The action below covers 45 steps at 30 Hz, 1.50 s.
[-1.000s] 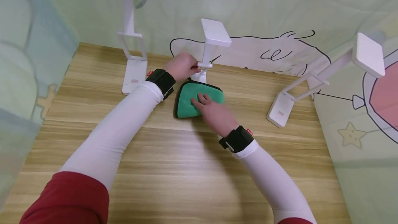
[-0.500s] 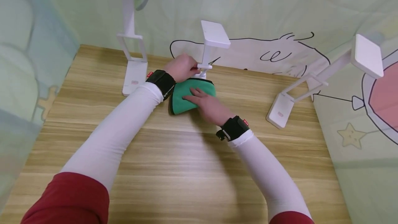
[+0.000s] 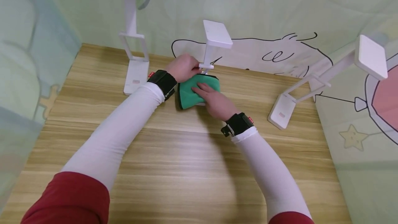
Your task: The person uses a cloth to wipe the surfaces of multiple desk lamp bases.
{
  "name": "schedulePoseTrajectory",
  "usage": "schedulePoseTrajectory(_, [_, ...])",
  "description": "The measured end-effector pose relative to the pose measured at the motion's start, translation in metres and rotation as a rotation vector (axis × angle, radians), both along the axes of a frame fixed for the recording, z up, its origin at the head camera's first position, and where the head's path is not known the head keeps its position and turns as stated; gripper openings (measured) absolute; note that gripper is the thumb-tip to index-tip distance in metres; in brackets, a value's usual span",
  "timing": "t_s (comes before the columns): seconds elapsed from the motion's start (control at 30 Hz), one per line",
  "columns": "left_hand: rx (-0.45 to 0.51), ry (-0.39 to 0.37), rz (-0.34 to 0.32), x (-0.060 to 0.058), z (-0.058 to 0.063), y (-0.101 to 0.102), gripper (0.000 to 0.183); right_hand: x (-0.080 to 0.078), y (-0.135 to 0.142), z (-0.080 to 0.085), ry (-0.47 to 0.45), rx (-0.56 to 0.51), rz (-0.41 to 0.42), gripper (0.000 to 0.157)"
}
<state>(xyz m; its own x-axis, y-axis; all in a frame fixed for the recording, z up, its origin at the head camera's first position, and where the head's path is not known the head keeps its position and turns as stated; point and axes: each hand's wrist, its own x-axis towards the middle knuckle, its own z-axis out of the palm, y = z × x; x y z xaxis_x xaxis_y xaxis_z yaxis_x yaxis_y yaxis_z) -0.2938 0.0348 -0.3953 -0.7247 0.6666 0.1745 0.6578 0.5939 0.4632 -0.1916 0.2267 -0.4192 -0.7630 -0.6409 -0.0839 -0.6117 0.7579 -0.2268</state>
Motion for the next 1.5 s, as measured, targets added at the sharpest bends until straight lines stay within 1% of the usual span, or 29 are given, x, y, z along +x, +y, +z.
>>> schedulePoseTrajectory(0.13, [0.007,-0.011,0.008,0.0,-0.001,0.001,0.021,0.007,0.006,0.005,-0.013,0.021,-0.043,0.059])
schedulePoseTrajectory(0.37, [-0.005,-0.014,0.029,0.0,-0.003,0.002,0.022,0.024,0.011,0.014,-0.036,0.101,-0.092,0.063])
schedulePoseTrajectory(0.53, [-0.012,-0.053,0.062,0.001,-0.003,0.004,0.021,0.04,0.009,0.02,-0.032,0.154,-0.118,0.063])
schedulePoseTrajectory(0.67, [-0.013,-0.068,0.072,0.001,-0.003,0.004,0.022,0.052,0.006,0.021,0.002,0.188,-0.101,0.064])
schedulePoseTrajectory(0.8, [-0.008,-0.06,0.077,0.001,-0.003,0.004,0.021,0.057,0.002,0.016,0.044,0.146,-0.03,0.066])
schedulePoseTrajectory(0.87, [-0.008,-0.059,0.08,0.001,-0.003,0.003,0.02,0.055,0.0,0.012,0.061,0.114,0.003,0.064])
schedulePoseTrajectory(0.97, [-0.01,-0.064,0.076,0.001,-0.002,0.003,0.021,0.049,-0.003,0.006,0.068,0.078,0.039,0.059])
schedulePoseTrajectory(1.07, [-0.012,-0.041,0.059,0.001,-0.002,0.004,0.021,0.038,-0.007,0.003,0.055,0.044,0.061,0.054])
schedulePoseTrajectory(1.13, [-0.011,-0.027,0.048,0.001,-0.002,0.003,0.022,0.03,-0.008,0.001,0.042,0.026,0.071,0.054])
schedulePoseTrajectory(1.27, [0.001,-0.01,0.031,0.0,-0.003,0.002,0.02,0.014,-0.011,0.001,0.025,0.019,0.071,0.056])
schedulePoseTrajectory(1.37, [0.007,-0.002,0.023,-0.001,-0.004,0.001,0.02,0.003,-0.011,0.001,0.034,0.032,0.048,0.059])
schedulePoseTrajectory(1.5, [0.013,0.011,0.015,-0.001,-0.004,0.001,0.02,-0.005,-0.008,0.0,0.042,0.035,0.02,0.06])
